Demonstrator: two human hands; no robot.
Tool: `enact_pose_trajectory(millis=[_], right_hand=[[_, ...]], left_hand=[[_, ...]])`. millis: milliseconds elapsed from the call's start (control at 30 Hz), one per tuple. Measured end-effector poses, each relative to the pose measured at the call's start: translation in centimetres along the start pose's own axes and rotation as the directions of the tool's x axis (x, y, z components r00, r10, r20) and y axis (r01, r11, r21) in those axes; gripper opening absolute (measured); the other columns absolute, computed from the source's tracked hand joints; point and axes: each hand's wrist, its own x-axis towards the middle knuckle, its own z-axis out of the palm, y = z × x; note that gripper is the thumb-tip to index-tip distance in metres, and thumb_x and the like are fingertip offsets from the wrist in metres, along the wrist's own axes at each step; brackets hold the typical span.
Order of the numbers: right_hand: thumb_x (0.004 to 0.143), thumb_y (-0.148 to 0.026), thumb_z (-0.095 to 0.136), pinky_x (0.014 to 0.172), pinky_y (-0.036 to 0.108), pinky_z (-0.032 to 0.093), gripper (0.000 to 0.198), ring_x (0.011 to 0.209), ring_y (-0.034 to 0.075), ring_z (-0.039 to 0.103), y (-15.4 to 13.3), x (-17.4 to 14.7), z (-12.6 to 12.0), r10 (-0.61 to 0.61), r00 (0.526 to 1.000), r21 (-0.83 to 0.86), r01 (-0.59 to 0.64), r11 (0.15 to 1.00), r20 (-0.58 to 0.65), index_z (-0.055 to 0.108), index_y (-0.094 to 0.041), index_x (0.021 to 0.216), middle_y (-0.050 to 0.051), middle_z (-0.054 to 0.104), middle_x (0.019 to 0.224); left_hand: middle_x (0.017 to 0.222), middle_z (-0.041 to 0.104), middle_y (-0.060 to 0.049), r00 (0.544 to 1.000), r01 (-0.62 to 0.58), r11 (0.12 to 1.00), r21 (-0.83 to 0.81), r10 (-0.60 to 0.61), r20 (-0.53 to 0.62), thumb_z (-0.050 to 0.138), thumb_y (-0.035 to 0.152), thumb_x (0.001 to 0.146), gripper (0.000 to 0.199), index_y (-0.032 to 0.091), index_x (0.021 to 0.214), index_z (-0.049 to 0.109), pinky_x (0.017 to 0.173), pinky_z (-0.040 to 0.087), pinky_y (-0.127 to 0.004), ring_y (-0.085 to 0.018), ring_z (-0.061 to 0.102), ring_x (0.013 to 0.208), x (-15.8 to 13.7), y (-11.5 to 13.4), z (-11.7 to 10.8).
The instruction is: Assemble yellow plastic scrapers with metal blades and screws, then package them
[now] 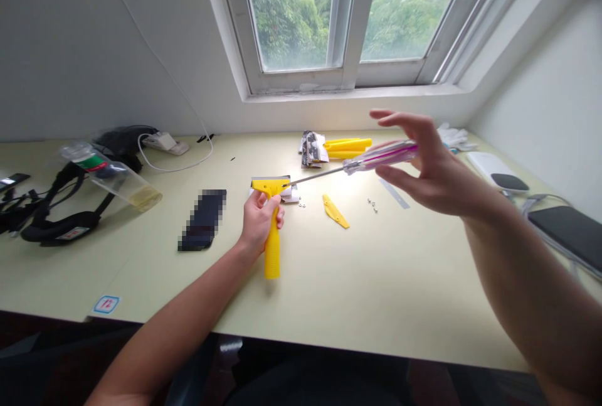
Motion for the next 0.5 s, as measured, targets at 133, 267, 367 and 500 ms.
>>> enact_pose_trajectory(millis=[133,267,367,500], right_hand=[[0.088,-0.043,0.058,0.062,0.032,0.053,0.032,0.068,0.018,0.065,-0.18,-0.08,-0.03,0.049,0.989,-0.051,-0.057,0.997,-0.139,0.054,-0.026,0.115,0.002,0.068,0.088],[0.083,-0.043,0.066,0.067,0.031,0.056,0.05,0.086,0.018,0.067,0.16,-0.05,0.28,-0.012,1.0,0.107,0.012,0.994,-0.007,0.045,-0.028,0.126,0.006,0.063,0.116],[0.087,-0.044,0.06,0.064,0.03,0.056,0.033,0.073,0.016,0.066,0.57,-0.01,0.26,0.072,0.99,0.034,-0.068,0.997,-0.121,0.053,-0.025,0.113,0.004,0.067,0.098],[0.086,-0.043,0.061,0.063,0.029,0.056,0.05,0.075,0.016,0.066,0.69,0.07,-0.49,0.043,0.991,0.107,-0.057,0.993,0.129,0.043,-0.026,0.129,0.007,0.063,0.116]], left_hand=[[0.083,0.052,0.004,0.999,0.024,1.0,-0.001,-0.024,0.024,0.069,0.023,0.072,0.027,0.02,0.086,0.046,0.035,0.034,-0.016,-0.002,0.046,0.044,-0.11,-0.11,0.16],[0.078,0.049,0.006,1.0,0.03,0.999,-0.012,-0.03,0.01,0.069,0.022,0.071,0.027,0.02,0.084,0.044,0.035,0.035,-0.016,-0.003,0.046,0.044,-0.17,-0.13,0.2],[0.08,0.05,0.006,0.999,0.036,0.999,-0.018,-0.036,0.031,0.069,0.023,0.072,0.027,0.02,0.084,0.045,0.035,0.035,-0.017,-0.003,0.047,0.045,-0.18,-0.12,0.18],[0.08,0.05,0.006,0.998,0.055,0.998,-0.031,-0.055,0.029,0.07,0.023,0.071,0.028,0.02,0.086,0.046,0.035,0.035,-0.016,-0.003,0.046,0.045,0.05,-0.35,-0.08]])
